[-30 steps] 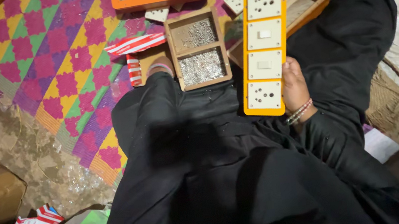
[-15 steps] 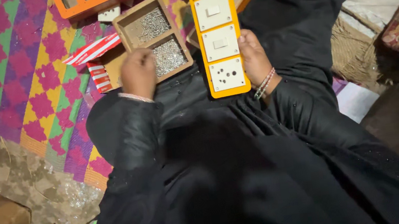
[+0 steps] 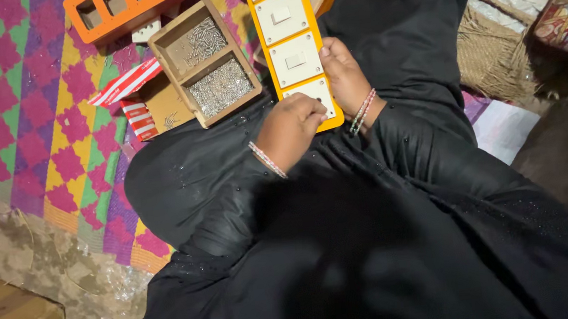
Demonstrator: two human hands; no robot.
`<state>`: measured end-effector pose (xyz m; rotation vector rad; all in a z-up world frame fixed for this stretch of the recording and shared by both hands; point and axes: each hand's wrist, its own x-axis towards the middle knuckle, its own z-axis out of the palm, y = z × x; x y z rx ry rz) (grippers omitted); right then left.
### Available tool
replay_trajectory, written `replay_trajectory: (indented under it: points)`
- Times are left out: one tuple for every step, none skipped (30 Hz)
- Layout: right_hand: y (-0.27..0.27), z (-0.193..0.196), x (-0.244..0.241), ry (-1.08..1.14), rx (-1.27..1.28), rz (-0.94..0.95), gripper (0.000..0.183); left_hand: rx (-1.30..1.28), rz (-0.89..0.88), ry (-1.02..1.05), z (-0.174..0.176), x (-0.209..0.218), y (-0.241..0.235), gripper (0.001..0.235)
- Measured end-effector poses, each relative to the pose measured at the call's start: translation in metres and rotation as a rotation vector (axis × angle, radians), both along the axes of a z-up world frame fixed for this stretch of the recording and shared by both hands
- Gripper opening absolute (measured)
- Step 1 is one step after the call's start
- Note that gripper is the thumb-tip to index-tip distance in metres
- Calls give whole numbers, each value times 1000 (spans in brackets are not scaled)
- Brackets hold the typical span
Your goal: The person sits on the floor and assembles a yellow electrical switchboard by inserting small metal screws into the back of the unit. They repeatedly pick up screws from a wooden box and secure them into the switchboard, occasionally flipping the unit to check the front.
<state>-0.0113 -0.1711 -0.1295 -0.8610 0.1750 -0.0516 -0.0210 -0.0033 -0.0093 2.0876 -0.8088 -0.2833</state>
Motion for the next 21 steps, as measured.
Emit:
replay_trajectory:
  points:
    - [1,0,0,10,-4,-1,21,22,-23,-21,-1,-1,-1,9]
    - [2,0,0,19,-9,-3,22,44,-47,-43,-3,-1,-2,9]
    - [2,0,0,29,-15,-4,23,44,-55,-79,-4,-2,-3,9]
    - [2,0,0,25,-9,-9,22,43,-64,-115,-6,-2,-4,8]
    - [2,0,0,21,-4,-14,22,42,-72,-151,-7,-2,-5,8]
    - [2,0,1,17,2,-19,21,50,-76,-173,-9,-3,-7,8]
    - [2,-1,1,21,3,-12,22,57,-78,-195,-10,-4,-8,8]
    - [2,-1,0,25,5,-5,22,65,-80,-217,-12,-5,-9,8]
    - [2,-1,1,27,7,3,23,69,-93,-220,-12,-6,-9,8]
    - [3,-1,1,32,35,2,22,73,-107,-222,-13,-7,-10,8]
    - [3,0,2,36,63,-1,22,76,-122,-227,-13,-7,-11,8]
    - [3,0,3,39,90,-4,21,104,-115,-232,-13,-7,-11,8]
    - [3,0,2,42,66,-8,21,132,-111,-235,-14,-7,-11,8]
    - [3,-1,1,45,43,-11,21,160,-106,-238,-14,-8,-11,9]
    - [3,-1,1,48,20,-15,22,137,-103,-276,-14,-8,-10,8]
    - [3,-2,1,44,26,-20,21,114,-99,-313,-13,-8,-9,8]
    - [3,-2,2,37,33,-22,21,92,-94,-351,-13,-8,-9,9]
    - [3,-3,3,31,39,-24,21,102,-106,-348,-12,-8,-9,9]
    - [3,-3,3,42,44,-28,21,113,-118,-345,-12,-9,-9,9]
    - [3,-4,4,52,49,-31,21,123,-130,-342,-11,-9,-10,9]
    - [3,-5,3,66,55,-34,21,119,-104,-345,-11,-10,-11,11]
